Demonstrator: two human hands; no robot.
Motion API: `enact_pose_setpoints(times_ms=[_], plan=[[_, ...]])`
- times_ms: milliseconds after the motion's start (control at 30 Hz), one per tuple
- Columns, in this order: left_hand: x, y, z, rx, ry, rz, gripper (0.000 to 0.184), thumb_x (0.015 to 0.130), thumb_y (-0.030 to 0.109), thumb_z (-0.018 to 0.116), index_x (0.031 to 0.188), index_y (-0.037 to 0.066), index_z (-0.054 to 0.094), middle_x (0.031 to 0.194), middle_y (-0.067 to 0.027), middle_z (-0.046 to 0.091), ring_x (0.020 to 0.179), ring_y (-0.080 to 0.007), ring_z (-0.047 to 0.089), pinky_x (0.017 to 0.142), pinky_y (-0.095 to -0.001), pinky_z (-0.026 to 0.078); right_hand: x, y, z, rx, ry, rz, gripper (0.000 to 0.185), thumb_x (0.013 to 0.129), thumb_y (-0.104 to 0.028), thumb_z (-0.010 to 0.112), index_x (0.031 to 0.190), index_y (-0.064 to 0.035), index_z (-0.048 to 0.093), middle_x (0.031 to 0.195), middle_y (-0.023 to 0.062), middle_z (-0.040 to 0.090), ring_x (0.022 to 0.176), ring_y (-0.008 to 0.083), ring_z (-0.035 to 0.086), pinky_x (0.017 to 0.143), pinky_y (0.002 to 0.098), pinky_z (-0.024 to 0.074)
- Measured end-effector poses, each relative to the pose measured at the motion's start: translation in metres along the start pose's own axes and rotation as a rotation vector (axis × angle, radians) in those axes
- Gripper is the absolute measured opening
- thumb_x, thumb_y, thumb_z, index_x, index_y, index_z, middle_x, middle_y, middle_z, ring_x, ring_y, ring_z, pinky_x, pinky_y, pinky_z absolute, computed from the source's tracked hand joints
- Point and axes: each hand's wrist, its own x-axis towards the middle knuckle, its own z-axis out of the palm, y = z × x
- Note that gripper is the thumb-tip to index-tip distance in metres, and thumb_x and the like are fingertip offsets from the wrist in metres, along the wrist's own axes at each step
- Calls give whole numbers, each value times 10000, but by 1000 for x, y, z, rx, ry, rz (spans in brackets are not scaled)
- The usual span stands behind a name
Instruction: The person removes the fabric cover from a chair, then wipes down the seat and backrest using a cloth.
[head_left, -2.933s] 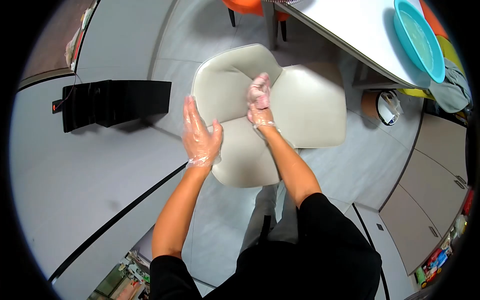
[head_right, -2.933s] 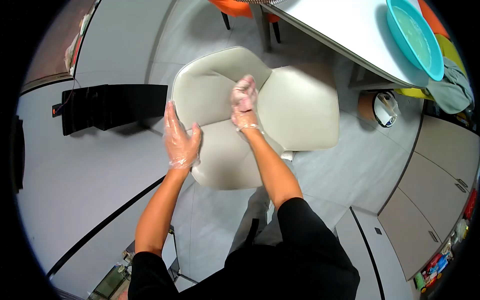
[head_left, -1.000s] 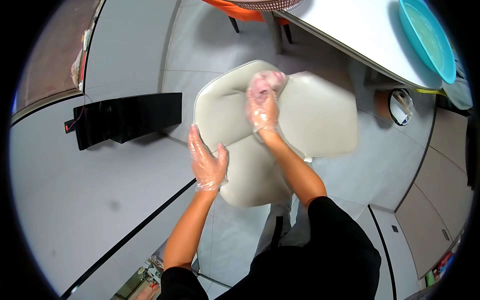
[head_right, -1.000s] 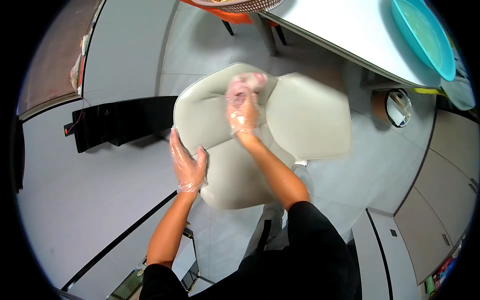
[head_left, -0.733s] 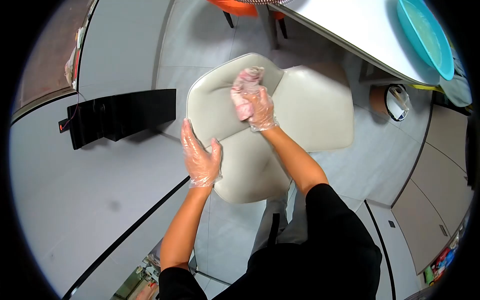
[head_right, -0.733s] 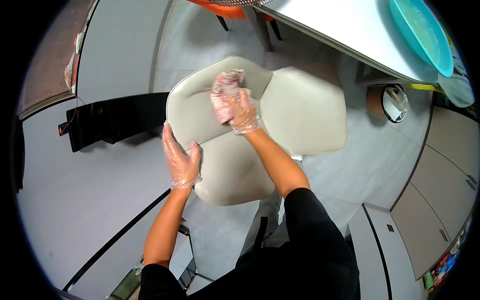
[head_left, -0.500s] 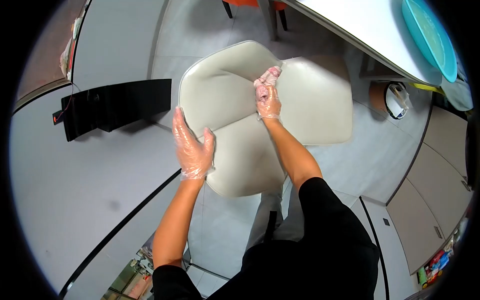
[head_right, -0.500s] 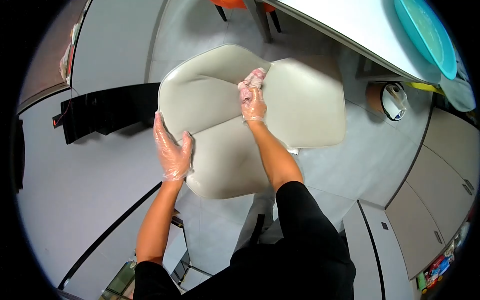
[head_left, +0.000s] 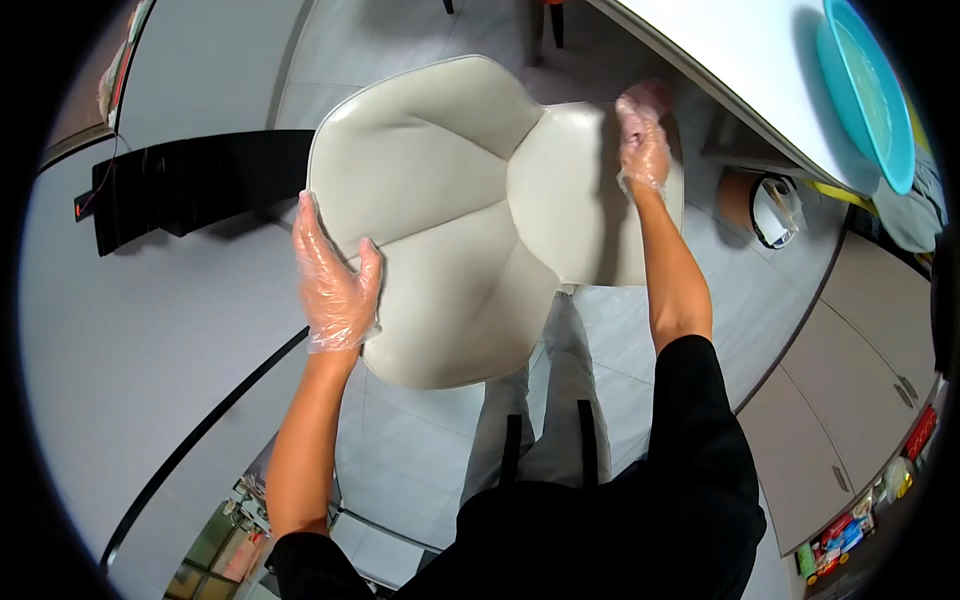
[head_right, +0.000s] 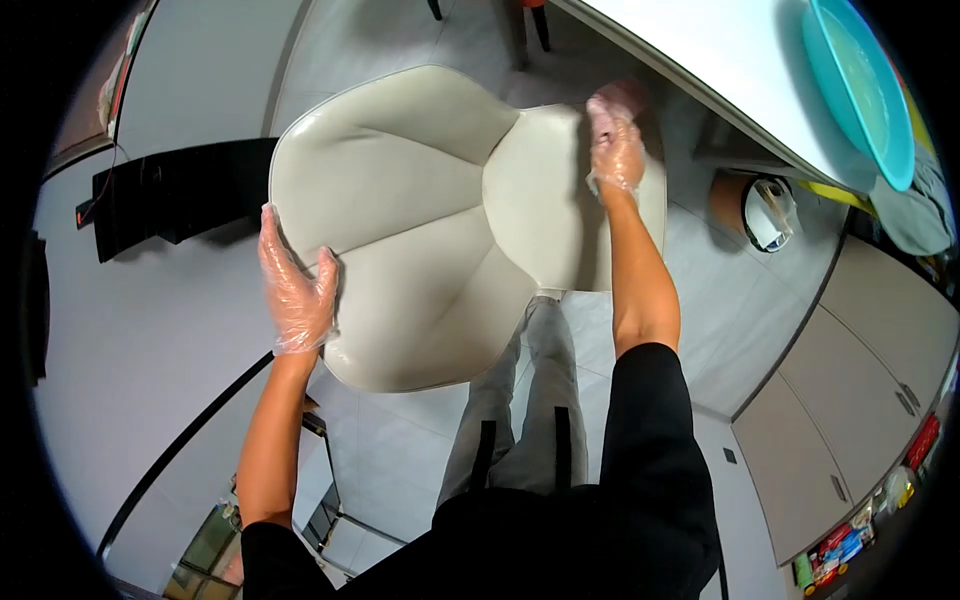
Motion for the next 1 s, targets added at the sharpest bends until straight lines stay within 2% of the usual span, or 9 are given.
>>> enact_pose_setpoints(times_ms=[133,333,433,600,667,733,800,867,1000], plan=[[0,-5,-1,144,7,61,803,871,123,662,1537,-33,243,1537,-262,366,1377,-428,432,1130,-449,386,-1,-7,43,-236,-288,297,422,810,-258,653,1200,-99,647,1159,156,655,1030,392,648,870,495,526],[2,-7,0,206,28,77,796,877,124,651,1540,-38,242,1515,-280,384,1324,-438,488,1063,-445,453,-81,-84,104,-201,54,-265,346,911,-297,578,1203,-131,662,1057,108,670,1071,299,629,940,475,466],[0,-8,0,192,39,94,797,875,128,652,1540,-37,246,1505,-284,395,1321,-437,491,1059,-446,455,-93,-115,97,-247,-424,-200,472,822,-242,657,1274,-105,656,1079,147,689,1054,352,648,886,458,497],[-3,-11,0,203,83,143,794,869,145,656,1539,-22,264,1498,-277,407,1334,-428,478,1068,-451,450,-154,-85,58,-278,-608,-639,441,886,-297,616,1304,-162,641,1353,88,601,1317,314,505,1114,527,324],[-5,-11,-1,170,75,121,790,870,152,653,1541,-7,269,1504,-263,408,1331,-427,481,1067,-449,454,-133,-111,-15,-199,-1079,-525,461,876,-270,624,1319,-145,632,1422,101,548,1370,322,450,1135,531,299],[-5,-13,0,142,113,146,778,873,162,647,1543,16,278,1508,-237,421,1313,-429,500,1058,-448,465,-132,-98,-48,-203,-1232,-628,463,875,-262,625,1324,-145,629,1472,114,508,1402,336,417,1156,532,272],[-9,-15,2,182,100,105,769,876,172,647,1537,15,287,1502,-240,429,1291,-437,514,1047,-447,472,-147,-24,-51,-285,-1097,-971,448,884,-273,618,1319,-162,634,1502,126,480,1412,357,405,1178,531,242],[-9,-10,-1,300,85,67,754,853,211,686,1496,6,351,1470,-252,449,1211,-408,572,936,-455,526,-131,4,-59,-473,-1048,-849,508,879,-279,626,1376,-182,588,1539,126,439,1441,368,362,1204,517,198],[-15,-5,12,783,184,167,629,898,198,618,1472,23,427,1499,-207,444,1356,-337,471,1118,-593,348,-116,52,-40,-487,-769,-320,664,921,-426,602,1512,-183,420,1652,128,234,1514,404,192,1208,600,119]])
